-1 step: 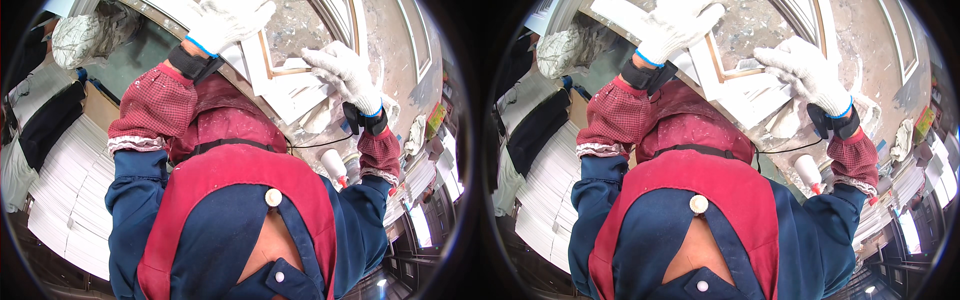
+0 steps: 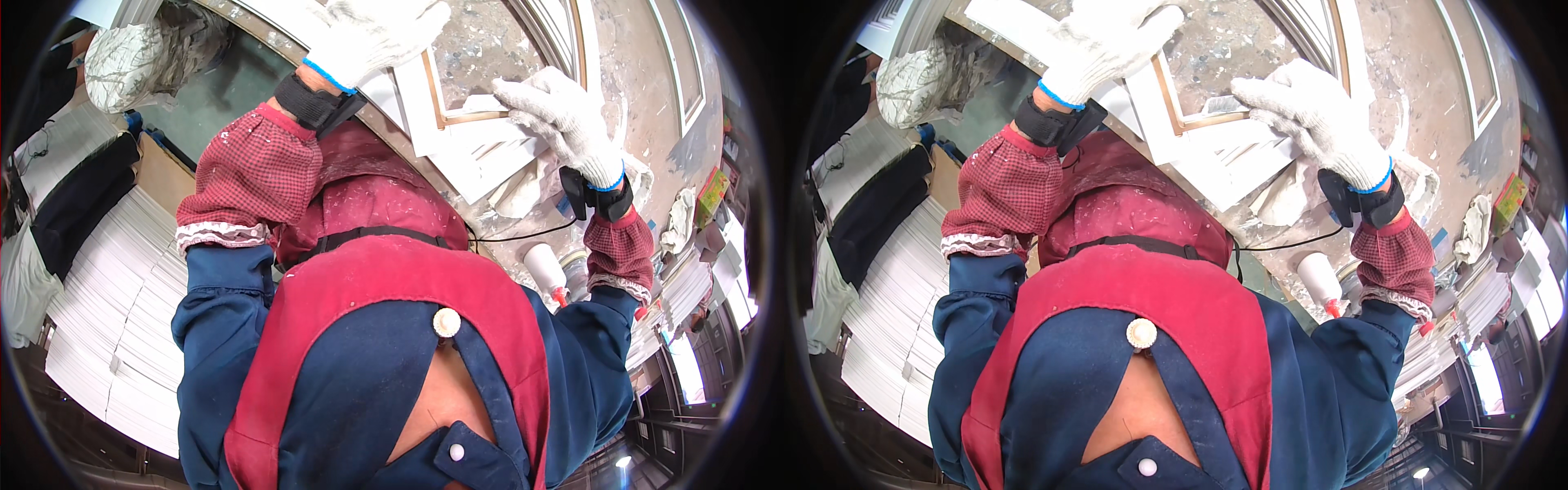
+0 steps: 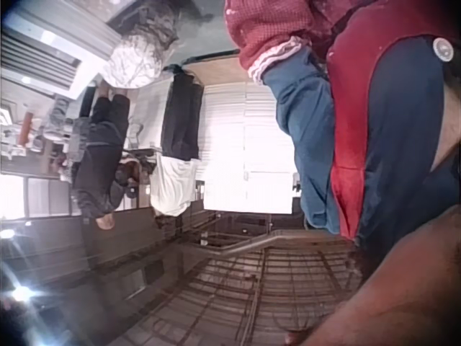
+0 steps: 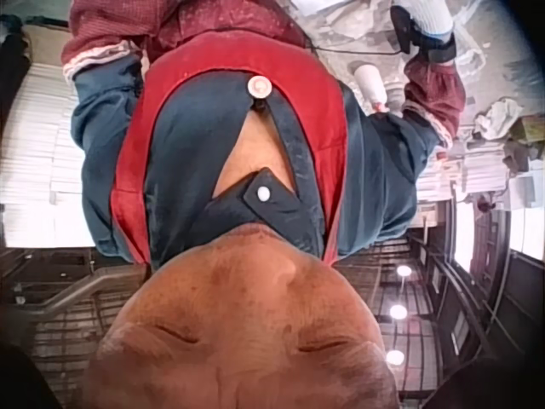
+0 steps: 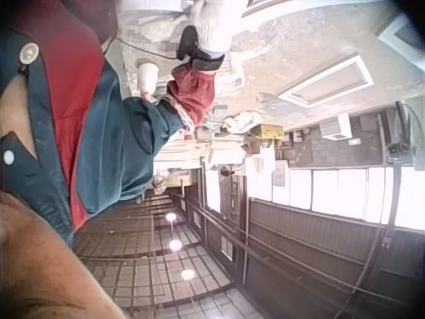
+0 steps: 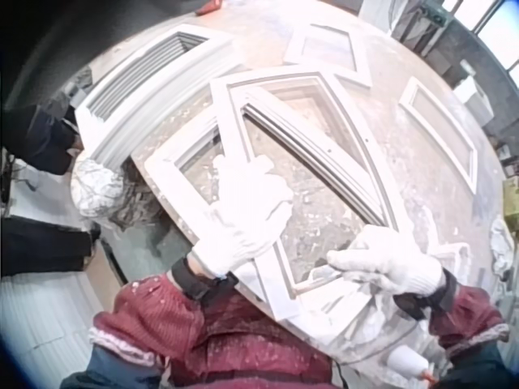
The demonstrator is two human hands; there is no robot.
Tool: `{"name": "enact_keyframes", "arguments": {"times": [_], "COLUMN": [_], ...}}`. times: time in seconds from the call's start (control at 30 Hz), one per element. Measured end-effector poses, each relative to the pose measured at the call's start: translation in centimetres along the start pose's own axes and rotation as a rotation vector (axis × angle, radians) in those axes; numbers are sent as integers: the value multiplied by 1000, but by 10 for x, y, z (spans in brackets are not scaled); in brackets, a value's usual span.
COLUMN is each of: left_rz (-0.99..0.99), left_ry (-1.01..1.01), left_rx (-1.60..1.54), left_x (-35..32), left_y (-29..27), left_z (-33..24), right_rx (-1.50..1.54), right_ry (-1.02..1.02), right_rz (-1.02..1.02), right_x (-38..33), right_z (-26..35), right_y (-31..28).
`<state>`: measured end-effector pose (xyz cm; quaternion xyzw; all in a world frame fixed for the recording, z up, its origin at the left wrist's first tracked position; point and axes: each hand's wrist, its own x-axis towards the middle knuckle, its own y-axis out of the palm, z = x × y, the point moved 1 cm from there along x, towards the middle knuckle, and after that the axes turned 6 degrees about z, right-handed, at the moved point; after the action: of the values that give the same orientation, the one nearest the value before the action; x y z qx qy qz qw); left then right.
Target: Sanding and cleaning wooden frames at a workbench in a manufacturing environment.
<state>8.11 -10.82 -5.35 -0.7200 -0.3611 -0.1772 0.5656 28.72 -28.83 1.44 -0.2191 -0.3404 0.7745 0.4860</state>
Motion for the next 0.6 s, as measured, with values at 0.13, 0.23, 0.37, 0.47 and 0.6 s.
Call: {"name": "enact_keyframes", "arguments": {"times": [0.13,0.23,0.37,0.47,0.6], "left_rz": [203,-45,-9,179,73], "left_ry": [-67,-2,-4,-81,-42], "left_rx": [30,-53,-17,4,-14], "left_x": [12,-3,2,12,3], "left_y": [-20,2,-7,-24,-7], "left_z": [-13,2,-3,-13,-2], "right_rx": [104,192,66,58,41], "right_ry": [100,118,142,162,24], "right_rz": [20,73,111,77,14], "right_x": [-5,0,-6,-1,2], "right_z": [1,3,3,10,5], "right_y": [1,-3,-6,-4,-6]}}
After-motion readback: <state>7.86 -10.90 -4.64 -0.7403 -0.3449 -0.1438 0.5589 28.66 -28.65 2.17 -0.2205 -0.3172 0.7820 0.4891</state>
